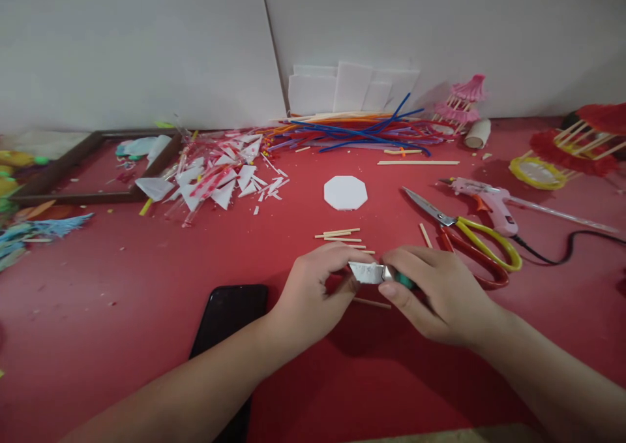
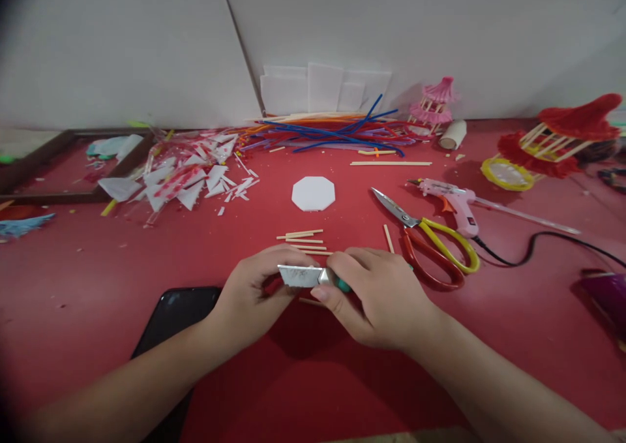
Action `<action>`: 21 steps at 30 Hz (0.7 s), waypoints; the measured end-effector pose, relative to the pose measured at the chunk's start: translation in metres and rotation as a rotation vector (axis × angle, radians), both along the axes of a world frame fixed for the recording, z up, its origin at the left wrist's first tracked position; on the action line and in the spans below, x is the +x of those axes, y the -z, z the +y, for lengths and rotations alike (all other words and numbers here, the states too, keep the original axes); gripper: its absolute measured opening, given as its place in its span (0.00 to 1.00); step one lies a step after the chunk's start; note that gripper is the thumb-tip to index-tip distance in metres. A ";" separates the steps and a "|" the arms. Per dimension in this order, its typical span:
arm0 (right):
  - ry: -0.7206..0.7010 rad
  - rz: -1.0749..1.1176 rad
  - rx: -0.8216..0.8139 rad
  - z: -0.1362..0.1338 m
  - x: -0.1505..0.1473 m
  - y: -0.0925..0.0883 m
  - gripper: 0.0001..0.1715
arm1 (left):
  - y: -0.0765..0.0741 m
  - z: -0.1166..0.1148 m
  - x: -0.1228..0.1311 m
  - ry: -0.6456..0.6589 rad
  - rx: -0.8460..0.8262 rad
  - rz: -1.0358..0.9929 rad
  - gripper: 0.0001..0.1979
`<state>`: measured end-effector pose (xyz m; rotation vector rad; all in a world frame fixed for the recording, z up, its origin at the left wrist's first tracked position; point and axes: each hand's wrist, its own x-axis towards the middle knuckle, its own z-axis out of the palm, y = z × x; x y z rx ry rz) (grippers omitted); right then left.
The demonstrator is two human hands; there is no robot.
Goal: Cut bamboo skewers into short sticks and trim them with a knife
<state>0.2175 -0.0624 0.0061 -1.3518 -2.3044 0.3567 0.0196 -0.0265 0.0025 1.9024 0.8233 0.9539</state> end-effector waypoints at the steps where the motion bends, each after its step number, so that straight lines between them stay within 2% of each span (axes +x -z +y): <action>1: 0.000 -0.001 -0.005 0.000 0.000 0.000 0.19 | 0.000 0.000 0.000 -0.003 0.002 0.001 0.12; 8: 0.003 0.014 -0.023 0.003 0.008 0.001 0.15 | -0.004 0.002 -0.001 -0.025 -0.065 0.021 0.05; 15: -0.030 0.027 -0.046 0.004 0.008 0.001 0.13 | -0.003 0.003 -0.001 -0.018 -0.031 0.010 0.08; 21: 0.004 0.023 -0.035 0.001 0.005 0.002 0.17 | -0.002 0.000 -0.001 -0.001 -0.027 0.025 0.11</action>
